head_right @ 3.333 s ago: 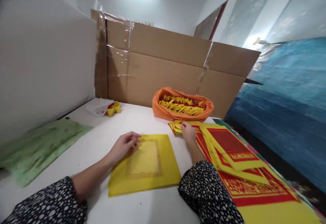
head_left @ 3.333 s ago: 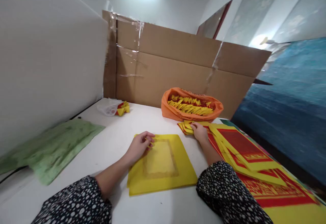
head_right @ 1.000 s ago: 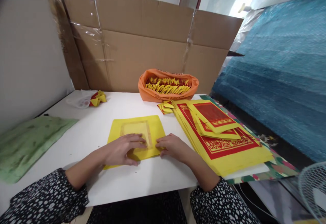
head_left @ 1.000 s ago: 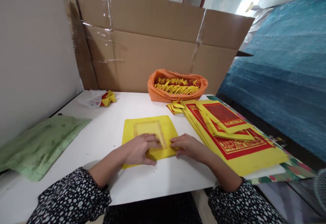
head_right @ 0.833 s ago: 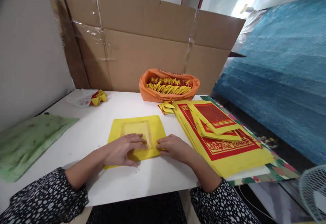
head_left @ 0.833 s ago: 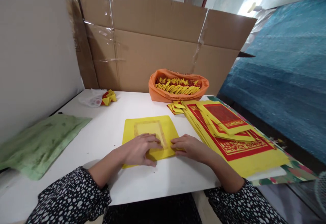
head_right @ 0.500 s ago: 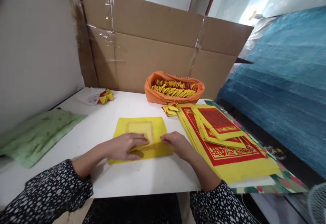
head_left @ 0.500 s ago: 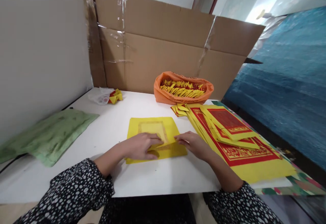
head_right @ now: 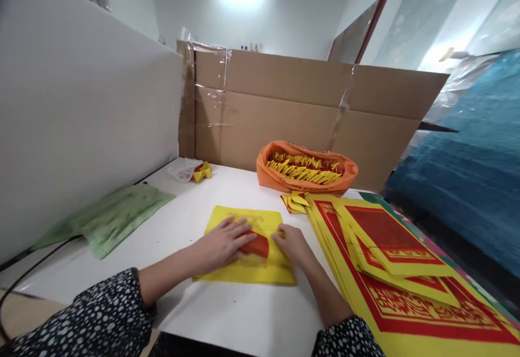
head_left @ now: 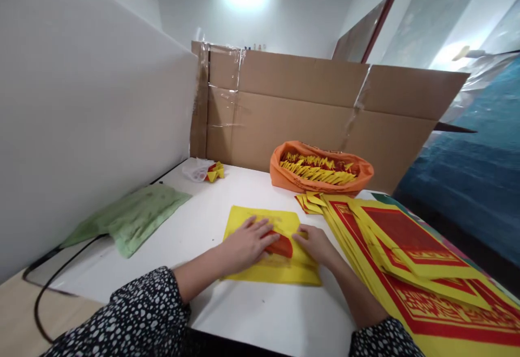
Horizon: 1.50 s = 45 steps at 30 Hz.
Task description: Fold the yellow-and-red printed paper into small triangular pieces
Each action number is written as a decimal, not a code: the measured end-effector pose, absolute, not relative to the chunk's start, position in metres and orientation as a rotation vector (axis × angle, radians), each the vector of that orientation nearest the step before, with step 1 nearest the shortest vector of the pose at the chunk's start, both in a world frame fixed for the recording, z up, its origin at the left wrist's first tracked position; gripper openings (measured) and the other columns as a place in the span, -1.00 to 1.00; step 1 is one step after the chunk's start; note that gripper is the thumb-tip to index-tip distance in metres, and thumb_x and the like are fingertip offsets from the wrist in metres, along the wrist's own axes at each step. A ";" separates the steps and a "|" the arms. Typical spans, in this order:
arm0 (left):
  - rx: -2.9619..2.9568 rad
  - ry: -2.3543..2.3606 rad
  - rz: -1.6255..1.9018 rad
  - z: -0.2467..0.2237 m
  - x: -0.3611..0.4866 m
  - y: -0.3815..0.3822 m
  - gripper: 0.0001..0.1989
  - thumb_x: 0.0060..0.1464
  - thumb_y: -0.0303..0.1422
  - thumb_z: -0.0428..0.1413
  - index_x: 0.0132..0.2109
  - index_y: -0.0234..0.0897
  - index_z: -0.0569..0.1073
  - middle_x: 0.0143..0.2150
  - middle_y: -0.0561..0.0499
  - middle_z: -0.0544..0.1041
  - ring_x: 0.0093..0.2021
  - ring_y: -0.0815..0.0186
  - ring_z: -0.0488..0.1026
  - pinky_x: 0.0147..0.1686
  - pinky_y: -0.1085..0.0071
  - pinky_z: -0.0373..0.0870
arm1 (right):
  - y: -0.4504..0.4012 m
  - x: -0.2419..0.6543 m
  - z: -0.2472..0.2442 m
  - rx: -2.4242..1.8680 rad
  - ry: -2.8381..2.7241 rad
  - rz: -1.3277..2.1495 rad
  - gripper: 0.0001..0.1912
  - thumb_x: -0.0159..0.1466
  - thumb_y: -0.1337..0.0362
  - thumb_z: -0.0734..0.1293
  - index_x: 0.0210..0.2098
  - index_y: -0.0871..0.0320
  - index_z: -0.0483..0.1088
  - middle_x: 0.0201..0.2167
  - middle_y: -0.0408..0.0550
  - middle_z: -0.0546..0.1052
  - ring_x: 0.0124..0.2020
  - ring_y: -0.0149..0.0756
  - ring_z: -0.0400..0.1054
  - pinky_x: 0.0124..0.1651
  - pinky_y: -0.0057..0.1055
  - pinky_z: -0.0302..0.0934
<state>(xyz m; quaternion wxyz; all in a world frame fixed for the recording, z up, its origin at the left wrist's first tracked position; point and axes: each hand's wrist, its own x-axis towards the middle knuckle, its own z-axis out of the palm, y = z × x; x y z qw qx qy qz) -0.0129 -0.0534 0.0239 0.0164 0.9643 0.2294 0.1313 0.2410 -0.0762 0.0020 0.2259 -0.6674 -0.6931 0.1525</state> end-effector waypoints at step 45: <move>2.797 0.821 0.012 -0.004 0.002 -0.037 -0.28 0.24 0.12 -0.22 0.39 -0.16 0.03 0.42 -0.25 -0.03 0.39 -0.24 -0.16 0.19 -0.38 -0.20 | -0.109 0.197 -0.029 -1.593 -2.305 -0.159 -0.49 0.38 0.04 0.15 0.22 0.15 0.28 0.25 0.16 0.30 0.28 0.04 0.12 0.23 -0.02 0.09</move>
